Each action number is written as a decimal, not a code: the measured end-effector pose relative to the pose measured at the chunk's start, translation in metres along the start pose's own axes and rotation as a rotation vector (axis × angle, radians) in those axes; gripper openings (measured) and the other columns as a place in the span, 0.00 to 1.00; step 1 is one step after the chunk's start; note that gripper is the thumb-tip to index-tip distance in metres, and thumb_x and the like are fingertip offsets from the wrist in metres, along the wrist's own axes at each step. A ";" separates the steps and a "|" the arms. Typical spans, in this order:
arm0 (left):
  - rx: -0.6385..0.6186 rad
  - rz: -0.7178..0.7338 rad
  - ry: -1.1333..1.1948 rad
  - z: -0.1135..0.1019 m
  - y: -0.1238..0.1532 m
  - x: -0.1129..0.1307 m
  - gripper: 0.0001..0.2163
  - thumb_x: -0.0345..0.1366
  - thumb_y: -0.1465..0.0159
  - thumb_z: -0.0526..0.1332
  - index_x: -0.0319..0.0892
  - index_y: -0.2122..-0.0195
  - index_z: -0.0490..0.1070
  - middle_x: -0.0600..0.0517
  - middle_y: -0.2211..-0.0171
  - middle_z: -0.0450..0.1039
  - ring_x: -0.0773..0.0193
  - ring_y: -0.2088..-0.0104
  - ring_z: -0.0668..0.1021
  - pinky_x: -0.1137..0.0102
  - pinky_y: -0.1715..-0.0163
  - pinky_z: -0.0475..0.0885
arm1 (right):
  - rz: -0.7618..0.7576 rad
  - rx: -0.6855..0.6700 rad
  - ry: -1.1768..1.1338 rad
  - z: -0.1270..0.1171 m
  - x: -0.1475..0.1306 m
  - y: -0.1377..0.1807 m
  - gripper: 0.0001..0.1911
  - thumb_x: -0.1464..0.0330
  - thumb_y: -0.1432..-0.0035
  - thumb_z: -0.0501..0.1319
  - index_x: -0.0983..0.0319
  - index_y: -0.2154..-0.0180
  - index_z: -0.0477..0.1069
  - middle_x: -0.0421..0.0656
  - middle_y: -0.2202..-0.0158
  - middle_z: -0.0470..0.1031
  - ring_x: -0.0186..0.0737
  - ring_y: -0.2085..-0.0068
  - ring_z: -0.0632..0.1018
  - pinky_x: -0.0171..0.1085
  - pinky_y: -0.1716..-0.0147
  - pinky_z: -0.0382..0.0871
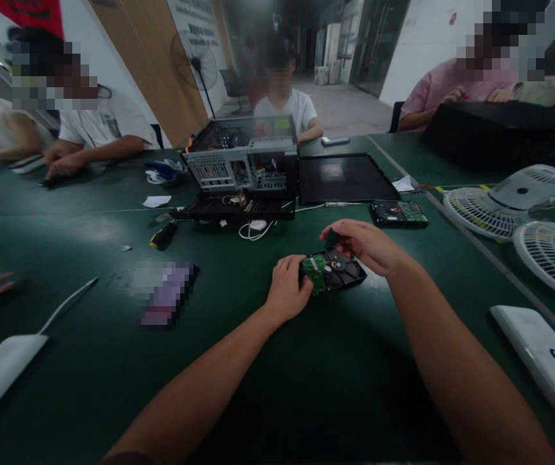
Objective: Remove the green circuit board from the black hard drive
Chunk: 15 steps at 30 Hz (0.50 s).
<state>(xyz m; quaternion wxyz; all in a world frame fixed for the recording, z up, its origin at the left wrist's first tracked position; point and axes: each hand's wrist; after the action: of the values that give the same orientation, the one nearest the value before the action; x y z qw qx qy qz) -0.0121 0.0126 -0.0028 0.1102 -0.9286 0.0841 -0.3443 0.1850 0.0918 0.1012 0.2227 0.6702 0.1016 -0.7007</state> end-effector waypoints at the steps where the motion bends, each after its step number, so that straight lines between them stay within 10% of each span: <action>1: -0.004 -0.002 0.000 0.000 0.000 0.000 0.23 0.32 0.37 0.59 0.42 0.39 0.65 0.42 0.43 0.70 0.49 0.42 0.70 0.53 0.40 0.66 | -0.005 -0.008 -0.005 0.000 0.000 0.000 0.12 0.59 0.41 0.67 0.60 0.62 0.78 0.45 0.56 0.80 0.32 0.71 0.70 0.35 0.74 0.63; 15: -0.014 -0.012 0.013 -0.003 0.001 0.002 0.22 0.32 0.36 0.59 0.43 0.39 0.65 0.43 0.43 0.70 0.49 0.41 0.70 0.52 0.40 0.66 | -0.004 -0.023 -0.067 -0.001 -0.001 0.002 0.12 0.59 0.43 0.70 0.58 0.58 0.78 0.41 0.67 0.75 0.35 0.69 0.73 0.35 0.73 0.67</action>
<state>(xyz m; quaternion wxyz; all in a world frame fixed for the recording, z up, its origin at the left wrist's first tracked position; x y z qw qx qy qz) -0.0129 0.0112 0.0004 0.1009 -0.9276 0.0816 -0.3503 0.1871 0.0910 0.1022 0.2326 0.6434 0.1034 -0.7220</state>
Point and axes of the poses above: each hand's wrist, its own y-axis away from the middle knuckle, its own z-axis out of the palm, x = y × z
